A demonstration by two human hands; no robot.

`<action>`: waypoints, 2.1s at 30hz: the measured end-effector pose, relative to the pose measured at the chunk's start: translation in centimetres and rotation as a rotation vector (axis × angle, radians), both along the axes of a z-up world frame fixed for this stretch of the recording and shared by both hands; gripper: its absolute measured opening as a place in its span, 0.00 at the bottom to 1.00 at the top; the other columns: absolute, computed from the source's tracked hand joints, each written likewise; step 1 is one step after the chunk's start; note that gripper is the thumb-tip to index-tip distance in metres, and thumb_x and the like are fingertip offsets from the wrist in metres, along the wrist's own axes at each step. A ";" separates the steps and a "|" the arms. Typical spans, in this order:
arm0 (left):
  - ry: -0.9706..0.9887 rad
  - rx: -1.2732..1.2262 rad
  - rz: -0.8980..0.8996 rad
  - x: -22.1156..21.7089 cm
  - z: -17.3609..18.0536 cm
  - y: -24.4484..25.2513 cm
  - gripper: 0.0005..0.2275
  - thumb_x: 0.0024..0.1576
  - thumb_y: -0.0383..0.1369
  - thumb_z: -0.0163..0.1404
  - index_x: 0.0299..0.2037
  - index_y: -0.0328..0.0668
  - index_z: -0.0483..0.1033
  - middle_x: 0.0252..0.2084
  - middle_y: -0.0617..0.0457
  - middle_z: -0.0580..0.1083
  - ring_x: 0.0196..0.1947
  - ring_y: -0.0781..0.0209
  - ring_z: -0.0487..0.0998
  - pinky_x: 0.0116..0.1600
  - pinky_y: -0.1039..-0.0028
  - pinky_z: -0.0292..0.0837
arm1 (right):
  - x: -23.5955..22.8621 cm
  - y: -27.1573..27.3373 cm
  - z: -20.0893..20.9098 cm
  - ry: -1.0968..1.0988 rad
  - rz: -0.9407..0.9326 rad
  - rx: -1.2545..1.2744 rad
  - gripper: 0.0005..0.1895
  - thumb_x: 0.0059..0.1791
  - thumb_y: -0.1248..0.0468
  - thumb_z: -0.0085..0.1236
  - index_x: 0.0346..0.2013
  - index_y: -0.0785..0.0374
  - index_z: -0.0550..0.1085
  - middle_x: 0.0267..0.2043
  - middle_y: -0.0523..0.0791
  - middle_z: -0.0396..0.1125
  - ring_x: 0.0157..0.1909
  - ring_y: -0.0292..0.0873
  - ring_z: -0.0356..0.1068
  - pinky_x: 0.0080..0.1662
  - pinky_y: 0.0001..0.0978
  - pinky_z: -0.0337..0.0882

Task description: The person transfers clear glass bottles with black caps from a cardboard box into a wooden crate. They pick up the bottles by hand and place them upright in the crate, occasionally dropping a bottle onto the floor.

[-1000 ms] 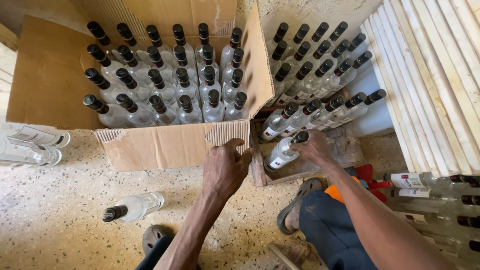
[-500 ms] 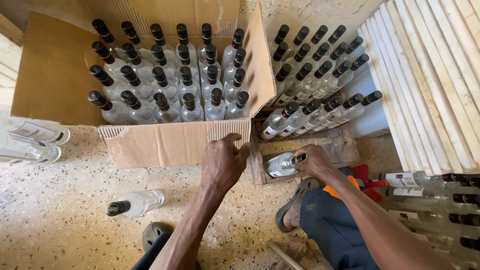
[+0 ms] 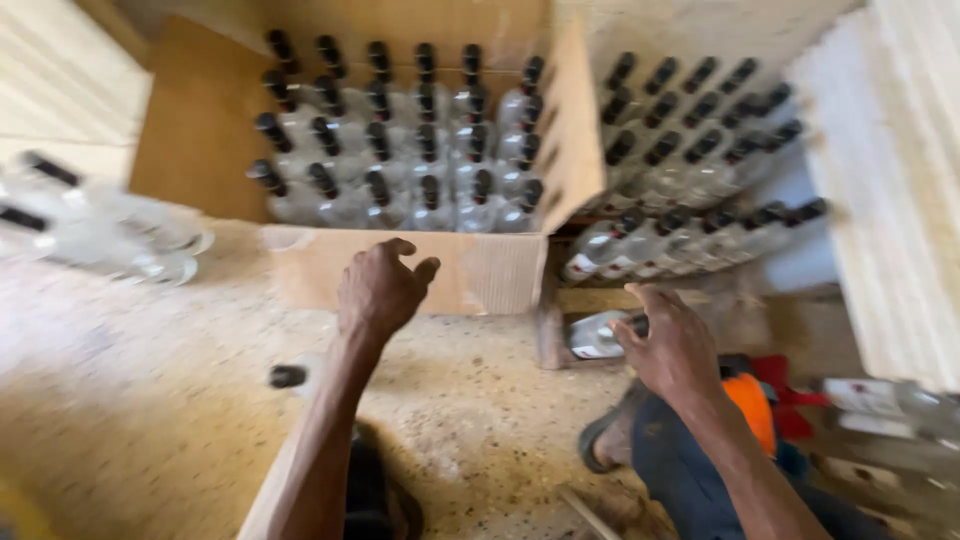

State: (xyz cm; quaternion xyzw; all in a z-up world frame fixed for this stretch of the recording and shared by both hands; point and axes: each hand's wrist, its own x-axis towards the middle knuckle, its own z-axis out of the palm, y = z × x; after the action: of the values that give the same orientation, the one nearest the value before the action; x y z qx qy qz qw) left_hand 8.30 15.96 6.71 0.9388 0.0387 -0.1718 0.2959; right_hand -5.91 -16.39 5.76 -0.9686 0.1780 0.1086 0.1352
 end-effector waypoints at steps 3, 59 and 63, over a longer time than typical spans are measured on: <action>0.081 0.044 0.082 1.0 -2.6 6.0 0.23 0.55 0.43 0.58 0.59 0.42 0.77 0.48 0.34 0.79 0.53 0.34 0.79 0.56 0.50 0.75 | 1.3 3.5 -0.7 0.063 0.150 0.210 0.29 0.49 0.52 0.60 0.66 0.47 0.70 0.62 0.49 0.69 0.59 0.55 0.73 0.57 0.54 0.76; 0.303 -0.109 -0.494 -6.0 0.9 -9.5 0.24 0.56 0.48 0.56 0.58 0.44 0.75 0.38 0.47 0.83 0.46 0.49 0.84 0.53 0.55 0.78 | -3.9 -14.8 1.8 -0.751 0.019 -0.181 0.19 0.50 0.58 0.74 0.29 0.69 0.76 0.25 0.54 0.69 0.28 0.55 0.72 0.29 0.43 0.70; 0.276 -0.084 -0.501 -5.6 -0.3 -10.5 0.23 0.55 0.47 0.56 0.57 0.46 0.78 0.39 0.45 0.83 0.52 0.39 0.81 0.57 0.50 0.76 | -1.8 -14.5 -1.3 -0.715 -0.115 0.127 0.21 0.47 0.61 0.75 0.23 0.73 0.73 0.20 0.58 0.67 0.29 0.64 0.72 0.35 0.48 0.71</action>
State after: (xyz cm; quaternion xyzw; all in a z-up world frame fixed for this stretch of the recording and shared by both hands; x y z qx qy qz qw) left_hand 2.69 5.47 6.45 0.8738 -0.1616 -0.3671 0.2749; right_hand -7.74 -30.92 4.47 -0.9235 0.1664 -0.2337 0.2547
